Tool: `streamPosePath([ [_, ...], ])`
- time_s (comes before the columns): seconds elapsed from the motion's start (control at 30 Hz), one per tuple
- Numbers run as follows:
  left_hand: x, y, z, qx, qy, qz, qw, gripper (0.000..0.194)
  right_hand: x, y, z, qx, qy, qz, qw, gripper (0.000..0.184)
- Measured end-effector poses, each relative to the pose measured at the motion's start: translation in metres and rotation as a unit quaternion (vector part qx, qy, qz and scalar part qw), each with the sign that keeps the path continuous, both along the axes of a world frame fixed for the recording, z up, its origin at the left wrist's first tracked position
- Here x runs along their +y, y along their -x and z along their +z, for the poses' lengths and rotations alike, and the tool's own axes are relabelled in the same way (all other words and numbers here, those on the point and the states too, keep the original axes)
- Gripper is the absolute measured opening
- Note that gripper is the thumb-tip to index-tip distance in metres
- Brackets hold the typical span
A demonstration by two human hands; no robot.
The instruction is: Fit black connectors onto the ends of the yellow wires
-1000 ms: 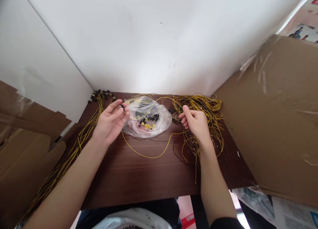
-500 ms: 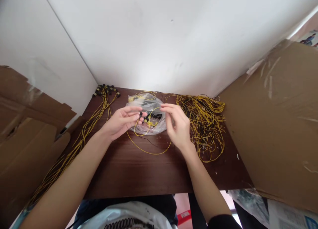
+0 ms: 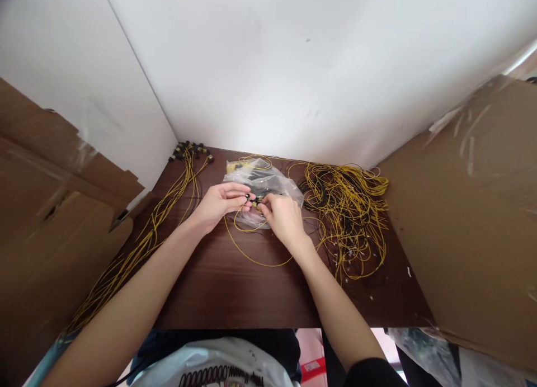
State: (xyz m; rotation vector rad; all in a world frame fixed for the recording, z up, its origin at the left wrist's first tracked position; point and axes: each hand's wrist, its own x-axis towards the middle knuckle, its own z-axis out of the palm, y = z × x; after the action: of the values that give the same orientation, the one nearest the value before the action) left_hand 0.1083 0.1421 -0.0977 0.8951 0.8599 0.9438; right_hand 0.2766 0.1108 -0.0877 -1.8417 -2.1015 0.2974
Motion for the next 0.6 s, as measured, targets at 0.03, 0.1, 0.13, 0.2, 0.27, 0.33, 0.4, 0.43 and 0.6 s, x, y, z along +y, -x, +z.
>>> streamPosePath([
  [0.03, 0.000, -0.001, 0.000, 0.002, 0.003, 0.000, 1.000, 0.024, -0.001, 0.000, -0.002, 0.001, -0.007, 0.007, 1.000, 0.018],
  [0.1, -0.001, -0.002, -0.001, 0.008, 0.007, 0.000, 1.000, 0.024, -0.005, 0.001, -0.004, 0.010, -0.021, 0.016, 1.000, 0.017],
  [0.13, -0.001, -0.002, -0.001, 0.010, 0.007, 0.000, 1.000, 0.024, -0.006, 0.002, -0.005, 0.017, -0.026, 0.017, 0.999, 0.017],
  [0.2, -0.001, -0.002, -0.001, 0.011, 0.004, 0.000, 1.000, 0.025, -0.008, 0.003, -0.006, 0.033, -0.034, 0.014, 0.999, 0.016],
  [0.27, -0.001, -0.002, -0.002, 0.010, 0.000, 0.001, 1.000, 0.027, -0.009, 0.003, -0.007, 0.048, -0.039, 0.014, 0.998, 0.015],
  [0.33, -0.001, -0.002, -0.002, 0.009, -0.003, 0.002, 1.000, 0.028, -0.009, 0.003, -0.009, 0.061, -0.044, 0.014, 0.997, 0.014],
  [0.4, -0.001, -0.003, -0.003, 0.009, -0.006, 0.003, 1.000, 0.029, -0.009, 0.003, -0.010, 0.072, -0.053, 0.015, 0.996, 0.014],
  [0.43, -0.001, -0.003, -0.003, 0.009, -0.007, 0.003, 1.000, 0.029, -0.008, 0.002, -0.011, 0.079, -0.057, 0.019, 0.995, 0.014],
  [0.6, -0.002, -0.004, -0.004, 0.009, -0.014, 0.008, 1.000, 0.029, -0.007, 0.001, -0.014, 0.107, -0.045, 0.046, 0.992, 0.016],
])
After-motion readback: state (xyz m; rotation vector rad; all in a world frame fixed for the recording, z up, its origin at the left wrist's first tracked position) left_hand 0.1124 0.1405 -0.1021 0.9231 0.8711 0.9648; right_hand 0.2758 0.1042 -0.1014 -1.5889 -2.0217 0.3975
